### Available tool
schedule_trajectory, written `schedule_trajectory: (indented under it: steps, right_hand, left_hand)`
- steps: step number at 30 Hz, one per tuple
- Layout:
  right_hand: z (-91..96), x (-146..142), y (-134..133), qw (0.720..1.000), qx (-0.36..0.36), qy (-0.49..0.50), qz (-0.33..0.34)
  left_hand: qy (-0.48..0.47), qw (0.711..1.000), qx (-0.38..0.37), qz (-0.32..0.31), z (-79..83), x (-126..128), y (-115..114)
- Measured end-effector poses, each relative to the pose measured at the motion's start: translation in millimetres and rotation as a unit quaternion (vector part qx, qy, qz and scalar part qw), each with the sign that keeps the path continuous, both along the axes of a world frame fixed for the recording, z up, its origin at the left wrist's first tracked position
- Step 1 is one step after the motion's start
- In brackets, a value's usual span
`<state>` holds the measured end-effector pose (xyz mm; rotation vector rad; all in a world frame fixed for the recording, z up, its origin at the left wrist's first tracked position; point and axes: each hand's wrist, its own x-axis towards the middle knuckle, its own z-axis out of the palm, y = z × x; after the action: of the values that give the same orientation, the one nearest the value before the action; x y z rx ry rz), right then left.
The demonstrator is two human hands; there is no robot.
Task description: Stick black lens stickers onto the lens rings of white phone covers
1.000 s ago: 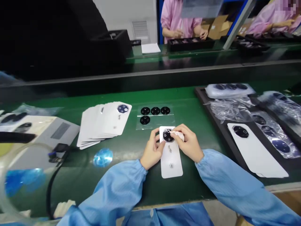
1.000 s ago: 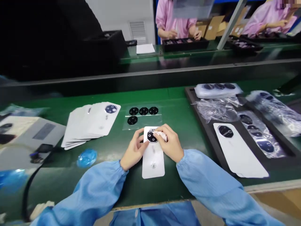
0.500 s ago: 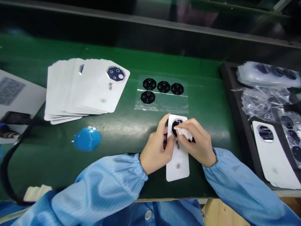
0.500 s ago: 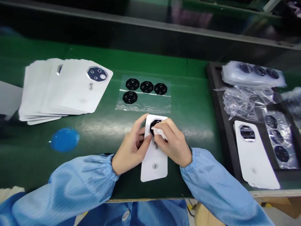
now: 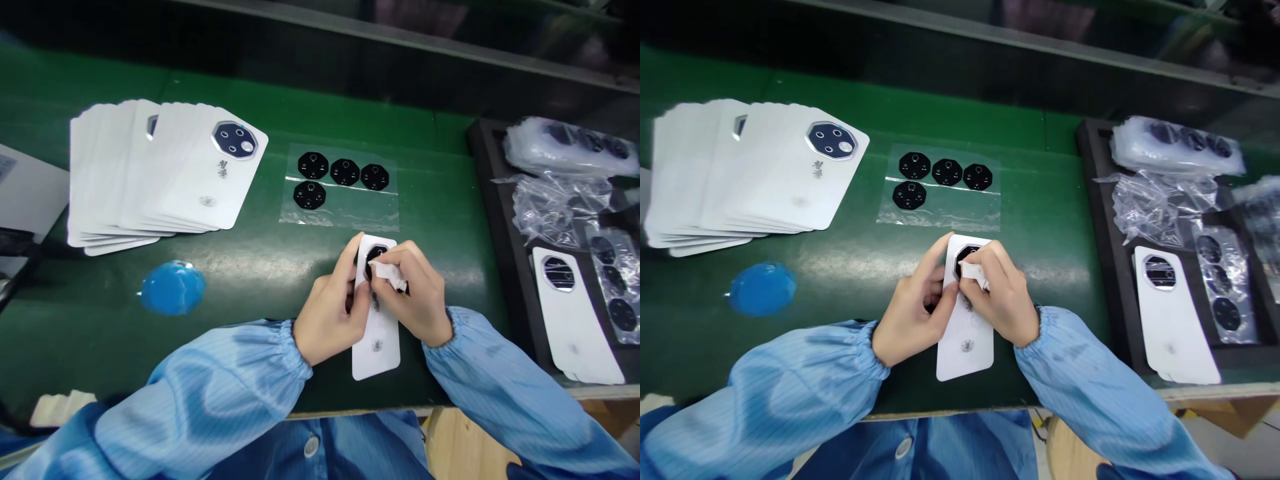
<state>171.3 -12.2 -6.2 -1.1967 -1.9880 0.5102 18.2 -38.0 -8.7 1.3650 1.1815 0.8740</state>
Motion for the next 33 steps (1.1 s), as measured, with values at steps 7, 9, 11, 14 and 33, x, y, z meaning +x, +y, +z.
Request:
schedule_trajectory:
  steps: [7,9,11,14,33]
  right_hand:
    - [4.7,4,5,0.997,-0.016,0.066,-0.026]
    - [5.3,7,6,0.997,-0.016,0.071,-0.020]
    - [5.1,9,6,0.998,-0.023,0.064,-0.007]
    - [4.2,10,5,0.998,-0.040,0.041,0.018]
    - [0.5,6,-3,0.998,-0.048,-0.044,0.013]
  left_hand:
    - [-0.090,0.994,-0.057,0.014,-1.2,0,5]
    - [-0.110,0.991,-0.074,0.025,-1.0,0,6]
    - [-0.116,0.989,-0.083,0.032,-0.7,0,7]
    - [-0.117,0.989,-0.087,0.031,-0.8,-1,8]
    - [-0.078,0.996,-0.042,0.022,-2.5,0,5]
